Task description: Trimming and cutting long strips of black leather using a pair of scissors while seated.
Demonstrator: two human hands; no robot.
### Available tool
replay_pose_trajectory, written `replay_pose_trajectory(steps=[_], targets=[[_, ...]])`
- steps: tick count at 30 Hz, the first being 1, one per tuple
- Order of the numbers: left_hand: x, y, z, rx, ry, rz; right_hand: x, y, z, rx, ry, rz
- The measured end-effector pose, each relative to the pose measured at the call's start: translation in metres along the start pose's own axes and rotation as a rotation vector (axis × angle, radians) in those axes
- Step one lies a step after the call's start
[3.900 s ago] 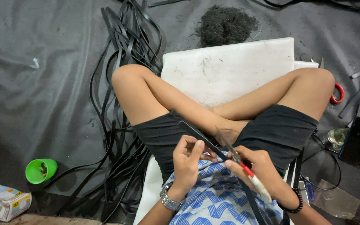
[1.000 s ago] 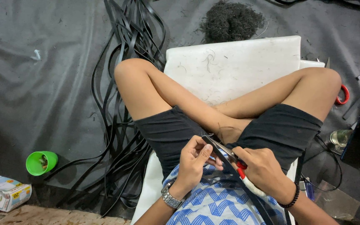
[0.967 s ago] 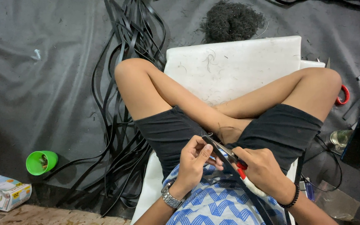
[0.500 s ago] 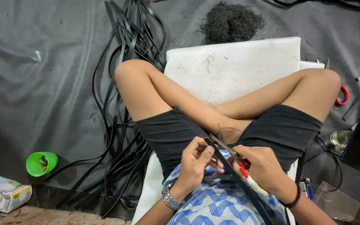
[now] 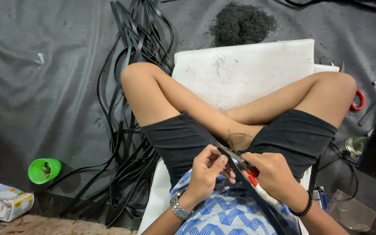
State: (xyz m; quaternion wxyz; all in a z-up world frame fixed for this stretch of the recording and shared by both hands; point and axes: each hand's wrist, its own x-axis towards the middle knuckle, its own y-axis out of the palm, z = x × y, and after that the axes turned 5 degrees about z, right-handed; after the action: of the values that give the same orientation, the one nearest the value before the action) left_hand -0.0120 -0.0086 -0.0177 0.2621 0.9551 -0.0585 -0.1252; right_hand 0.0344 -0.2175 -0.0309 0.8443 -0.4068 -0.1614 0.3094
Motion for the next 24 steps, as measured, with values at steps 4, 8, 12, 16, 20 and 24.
replay_pose_trajectory(steps=[4,8,12,16,20,24], targets=[[0.0,-0.001,0.001,-0.025,0.001,0.0,0.006,-0.007,0.01,-0.002,-0.055,-0.063],[0.001,-0.002,0.003,-0.023,-0.005,0.004,0.002,-0.004,0.007,0.004,-0.034,-0.069],[0.004,-0.005,-0.001,0.007,0.02,-0.004,0.001,-0.012,0.006,-0.023,0.125,-0.107],[0.013,-0.018,-0.003,0.003,0.077,-0.186,-0.003,-0.043,0.003,-0.396,0.539,-0.143],[0.022,-0.029,-0.014,-0.009,0.15,-0.266,-0.01,-0.058,-0.021,-0.619,0.801,-0.034],[0.026,-0.023,-0.029,0.085,0.153,-0.259,-0.02,-0.057,-0.023,-0.538,0.735,-0.045]])
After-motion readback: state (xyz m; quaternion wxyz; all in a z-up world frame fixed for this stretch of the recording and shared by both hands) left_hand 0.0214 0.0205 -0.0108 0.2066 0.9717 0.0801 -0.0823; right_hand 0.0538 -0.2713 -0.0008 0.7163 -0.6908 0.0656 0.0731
